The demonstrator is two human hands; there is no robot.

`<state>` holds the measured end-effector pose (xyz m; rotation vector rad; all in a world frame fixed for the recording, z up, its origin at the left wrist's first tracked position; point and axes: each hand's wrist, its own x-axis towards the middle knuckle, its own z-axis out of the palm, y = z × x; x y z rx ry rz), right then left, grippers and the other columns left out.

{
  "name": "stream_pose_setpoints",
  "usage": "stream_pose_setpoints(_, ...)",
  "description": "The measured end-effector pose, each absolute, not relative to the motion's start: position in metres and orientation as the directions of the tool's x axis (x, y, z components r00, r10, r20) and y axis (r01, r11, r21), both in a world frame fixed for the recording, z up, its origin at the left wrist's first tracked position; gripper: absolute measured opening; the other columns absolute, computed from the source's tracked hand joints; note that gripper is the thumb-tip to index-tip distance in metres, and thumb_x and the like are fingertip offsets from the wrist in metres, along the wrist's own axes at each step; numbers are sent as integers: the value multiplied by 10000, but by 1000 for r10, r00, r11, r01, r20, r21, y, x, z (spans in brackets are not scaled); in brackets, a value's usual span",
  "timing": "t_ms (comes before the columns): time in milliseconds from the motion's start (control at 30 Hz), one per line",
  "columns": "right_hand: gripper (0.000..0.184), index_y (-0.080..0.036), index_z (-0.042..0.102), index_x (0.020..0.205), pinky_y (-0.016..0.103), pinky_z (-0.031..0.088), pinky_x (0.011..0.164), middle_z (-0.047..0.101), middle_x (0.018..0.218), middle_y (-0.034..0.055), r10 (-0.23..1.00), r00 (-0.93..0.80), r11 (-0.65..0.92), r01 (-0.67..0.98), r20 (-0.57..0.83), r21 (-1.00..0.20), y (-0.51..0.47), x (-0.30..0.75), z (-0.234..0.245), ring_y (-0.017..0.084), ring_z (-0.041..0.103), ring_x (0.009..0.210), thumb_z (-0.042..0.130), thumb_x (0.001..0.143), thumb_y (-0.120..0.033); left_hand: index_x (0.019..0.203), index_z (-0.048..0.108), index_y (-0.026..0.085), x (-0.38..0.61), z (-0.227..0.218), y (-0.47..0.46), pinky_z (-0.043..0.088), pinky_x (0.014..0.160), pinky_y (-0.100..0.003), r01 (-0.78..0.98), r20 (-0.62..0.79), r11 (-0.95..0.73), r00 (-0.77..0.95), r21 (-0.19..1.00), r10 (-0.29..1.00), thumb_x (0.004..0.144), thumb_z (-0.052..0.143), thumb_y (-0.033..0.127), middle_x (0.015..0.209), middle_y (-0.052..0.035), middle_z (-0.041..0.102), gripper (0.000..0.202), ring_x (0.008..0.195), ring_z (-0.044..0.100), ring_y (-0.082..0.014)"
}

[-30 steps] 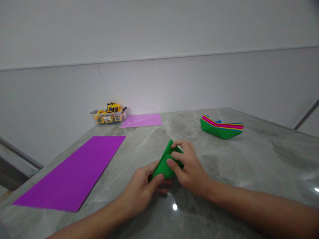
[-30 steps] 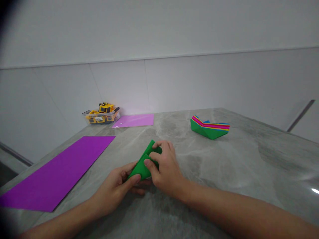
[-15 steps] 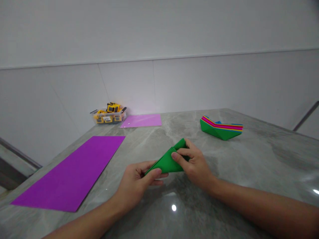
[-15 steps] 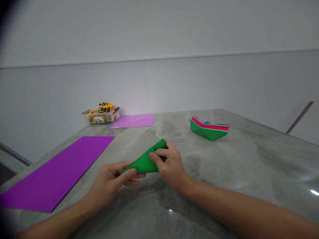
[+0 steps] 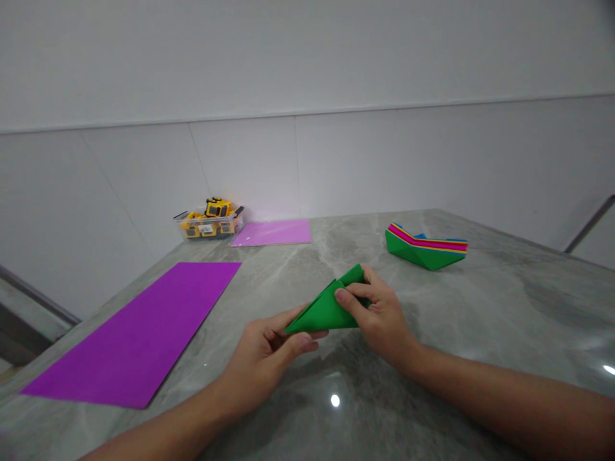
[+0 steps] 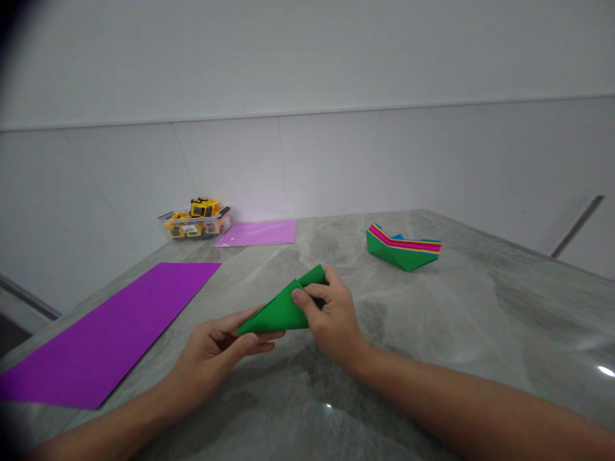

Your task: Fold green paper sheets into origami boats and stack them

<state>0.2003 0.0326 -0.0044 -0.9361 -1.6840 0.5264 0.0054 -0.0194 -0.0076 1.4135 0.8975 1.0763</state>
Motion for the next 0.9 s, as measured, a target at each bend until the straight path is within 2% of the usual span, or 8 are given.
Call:
stream_pose_setpoints(233,380,-182,562,501,298,376,593,433,726,21,836,-100,538,339,539,-772,32,199,-5,154,442,648,572,840,-352,1001,736,119,8,-1,-19,634,683,-336,134,132,-159,192,978,973,866,629,388,857,-92,770,320,834,741,-265)
stream_pose_setpoints(333,386,-183,549,497,295,374,594,426,716,20,843,-106,529,343,528,-776,31,199,-3,154,438,648,569,838,-364,969,734,119,8,0,-22,634,660,-324,154,167,-198,189,968,968,887,589,414,852,-99,770,339,806,746,-261)
stream_pose_setpoints(533,400,-180,538,493,294,367,591,422,719,19,839,-116,537,332,532,-776,25,197,-2,152,441,649,561,845,-368,837,728,133,6,3,-25,599,522,-249,249,285,-314,145,916,947,914,532,431,732,-90,768,365,575,729,-201)
stream_pose_setpoints(700,382,-183,567,504,294,370,591,432,714,20,851,-110,519,323,513,-792,26,197,-2,158,448,657,565,844,-357,881,752,164,5,6,-24,586,529,-233,319,284,-329,180,889,942,898,561,359,756,-59,776,274,578,729,-186)
stream_pose_setpoints(900,394,-183,564,501,294,364,583,428,703,19,867,-127,496,320,483,-807,29,199,-4,157,442,648,555,846,-373,801,765,202,3,6,-23,548,534,-213,438,291,-348,194,829,937,838,654,344,704,-20,770,184,557,724,-177)
